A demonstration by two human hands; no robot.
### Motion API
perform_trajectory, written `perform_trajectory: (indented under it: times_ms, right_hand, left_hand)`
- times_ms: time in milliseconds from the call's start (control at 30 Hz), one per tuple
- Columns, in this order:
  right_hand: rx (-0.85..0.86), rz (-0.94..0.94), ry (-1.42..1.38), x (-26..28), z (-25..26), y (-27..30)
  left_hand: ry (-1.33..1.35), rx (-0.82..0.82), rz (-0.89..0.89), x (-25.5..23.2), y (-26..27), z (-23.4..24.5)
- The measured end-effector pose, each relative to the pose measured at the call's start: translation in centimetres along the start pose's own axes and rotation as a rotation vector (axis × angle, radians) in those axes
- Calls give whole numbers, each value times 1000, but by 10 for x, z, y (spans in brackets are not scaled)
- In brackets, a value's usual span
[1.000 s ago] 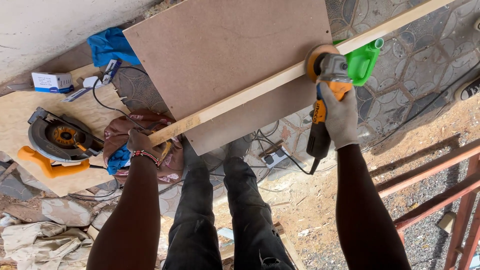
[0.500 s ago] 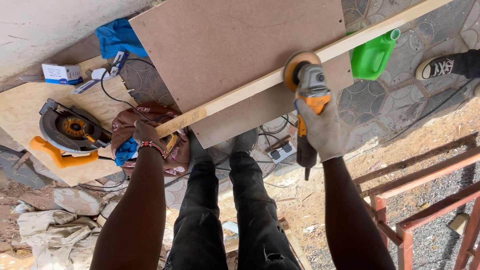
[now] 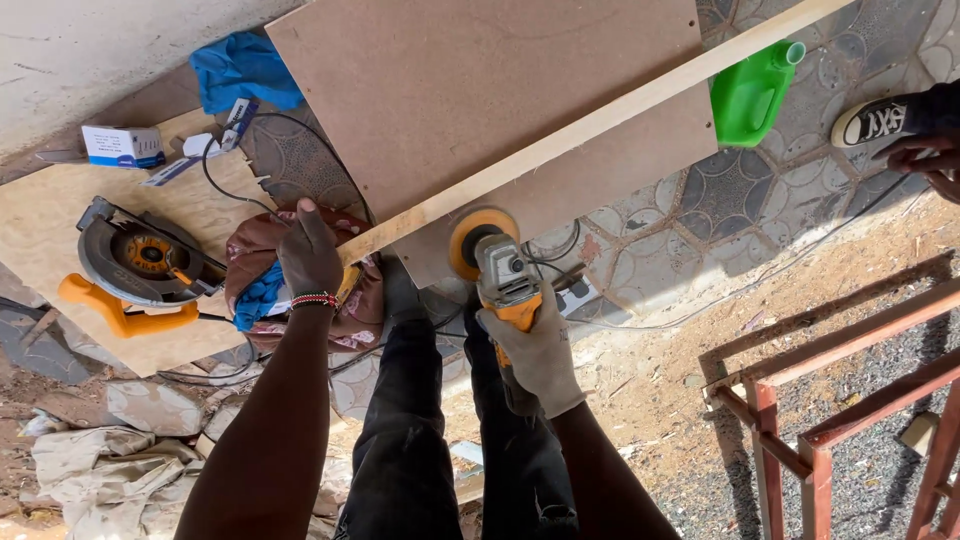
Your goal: Sanding a long wooden strip using an angle grinder with a sanding disc attachment in an outdoor workshop.
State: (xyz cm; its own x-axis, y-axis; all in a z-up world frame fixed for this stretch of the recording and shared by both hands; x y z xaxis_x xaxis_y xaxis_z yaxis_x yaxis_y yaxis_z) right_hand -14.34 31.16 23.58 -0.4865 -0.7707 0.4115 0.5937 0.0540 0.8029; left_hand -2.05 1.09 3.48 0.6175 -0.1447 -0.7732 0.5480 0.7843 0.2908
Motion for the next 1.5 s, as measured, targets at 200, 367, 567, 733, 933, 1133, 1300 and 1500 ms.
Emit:
perform_trajectory:
  times_ms: [200, 367, 567, 733, 933, 1133, 1300, 1500]
  right_hand:
    - [-146, 46, -218, -88, 52, -13]
    - [-189, 59, -81, -67, 77, -16]
    - [-200, 122, -91, -63, 103, -37]
    - [-223, 130, -26, -42, 140, -65]
    - [-226, 239, -135, -44, 185, -106]
    - [-238, 339, -265, -15, 205, -99]
    - [-242, 248, -256, -9, 212, -113]
    - [-225, 246, -227, 32, 238, -141]
  left_hand:
    - [-201, 394, 414, 56, -26, 3]
    - [-313, 468, 527, 46, -22, 15]
    - [-157, 82, 589, 21, -16, 31]
    - [7, -271, 447, 64, -32, 26]
    - [-409, 194, 575, -12, -77, 47]
    - [-132, -188, 647, -12, -103, 32]
    - [-160, -152, -205, 15, -61, 26]
    - [-381, -130, -79, 21, -60, 25]
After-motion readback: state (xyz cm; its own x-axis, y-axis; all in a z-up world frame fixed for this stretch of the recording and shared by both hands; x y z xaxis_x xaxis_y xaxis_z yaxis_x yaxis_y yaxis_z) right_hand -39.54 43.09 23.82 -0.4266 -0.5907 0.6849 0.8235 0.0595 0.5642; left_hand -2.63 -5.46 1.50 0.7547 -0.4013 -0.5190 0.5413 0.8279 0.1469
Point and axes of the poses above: each hand's wrist, its own y-axis away from the middle knuckle, its own z-axis out of the back of the hand, x = y × z, the point moved 1 cm from there along -y, towards the middle knuckle, and after that the axes turned 8 degrees about y, right-handed, at the moved point
